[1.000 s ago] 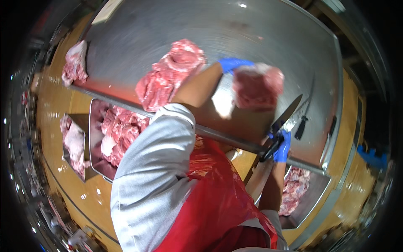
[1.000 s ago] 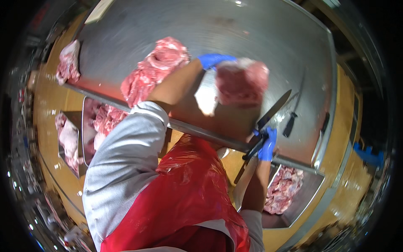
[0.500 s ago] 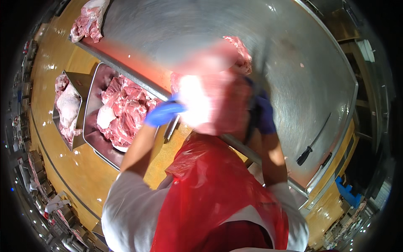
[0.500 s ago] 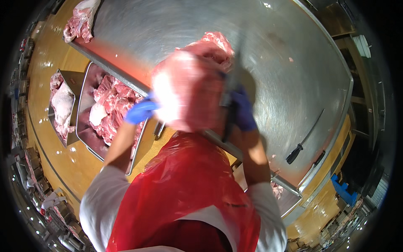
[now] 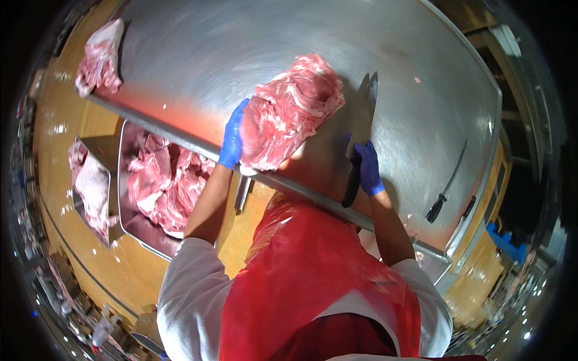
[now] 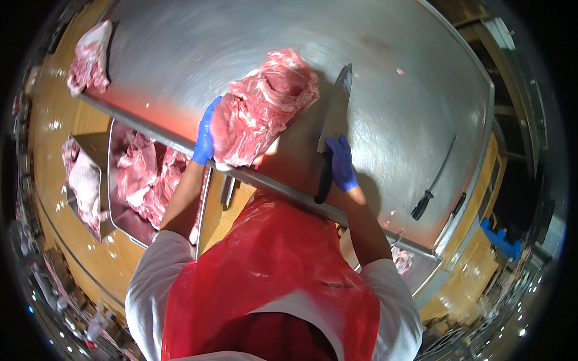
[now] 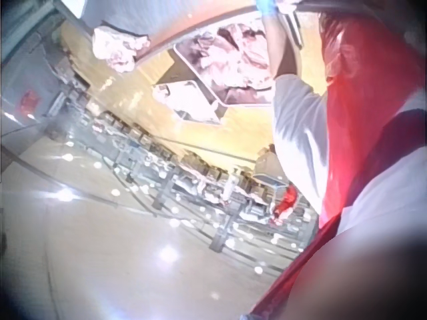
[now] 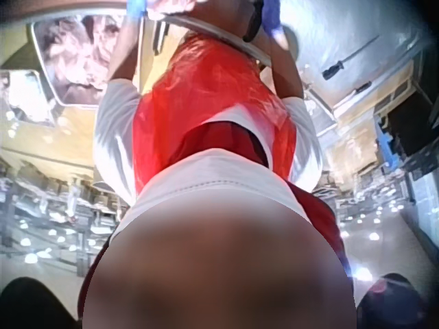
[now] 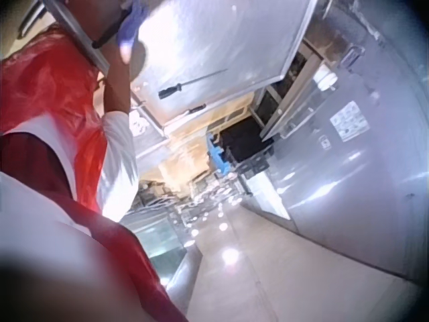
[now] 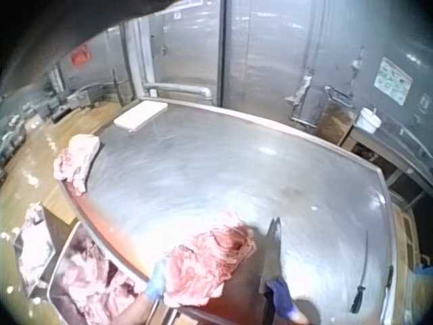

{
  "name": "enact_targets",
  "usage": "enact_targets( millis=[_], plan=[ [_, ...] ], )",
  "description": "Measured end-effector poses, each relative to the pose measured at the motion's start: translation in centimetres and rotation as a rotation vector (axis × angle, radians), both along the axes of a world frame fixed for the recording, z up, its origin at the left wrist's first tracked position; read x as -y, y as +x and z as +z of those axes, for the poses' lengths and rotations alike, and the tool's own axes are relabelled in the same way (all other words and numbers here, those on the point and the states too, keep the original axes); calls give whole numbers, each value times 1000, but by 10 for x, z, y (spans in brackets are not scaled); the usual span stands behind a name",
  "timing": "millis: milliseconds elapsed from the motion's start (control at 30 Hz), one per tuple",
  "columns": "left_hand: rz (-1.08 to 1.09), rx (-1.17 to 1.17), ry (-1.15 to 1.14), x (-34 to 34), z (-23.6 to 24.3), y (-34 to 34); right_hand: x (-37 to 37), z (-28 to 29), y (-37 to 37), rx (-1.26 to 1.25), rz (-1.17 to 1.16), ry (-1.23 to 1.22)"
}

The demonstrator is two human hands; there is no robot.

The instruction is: The person uses a knife to cut large pieces of raw meat on a stainless steel table. They separate the meat into smaller portions and place them into metal trays below the table. The person wears blue gloves and a red apron throughout the process.

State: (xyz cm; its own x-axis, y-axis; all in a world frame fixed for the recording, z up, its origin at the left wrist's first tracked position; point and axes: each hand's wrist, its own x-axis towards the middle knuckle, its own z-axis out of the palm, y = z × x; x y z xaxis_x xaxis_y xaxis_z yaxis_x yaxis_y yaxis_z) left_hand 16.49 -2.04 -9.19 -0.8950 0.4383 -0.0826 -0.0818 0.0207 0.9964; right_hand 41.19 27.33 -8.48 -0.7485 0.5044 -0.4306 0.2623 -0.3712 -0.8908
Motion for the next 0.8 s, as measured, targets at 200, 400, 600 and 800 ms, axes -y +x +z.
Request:
enact_targets(
  millis=[200,400,600,800],
  plan=[
    [-31,-574,-128,-112,-3,137,-37,-7,-8,-161,-192,-351],
    [-607,-994,-630,-207,95,148,-134,26,-2,-185,-71,-169],
    [-741,-821,-812,-294,83,81,-169,33,129,-102,-265,-54],
    [-518,-659,-780,-310,18,74,-144,41,96,-264,-271,564]
  ],
)
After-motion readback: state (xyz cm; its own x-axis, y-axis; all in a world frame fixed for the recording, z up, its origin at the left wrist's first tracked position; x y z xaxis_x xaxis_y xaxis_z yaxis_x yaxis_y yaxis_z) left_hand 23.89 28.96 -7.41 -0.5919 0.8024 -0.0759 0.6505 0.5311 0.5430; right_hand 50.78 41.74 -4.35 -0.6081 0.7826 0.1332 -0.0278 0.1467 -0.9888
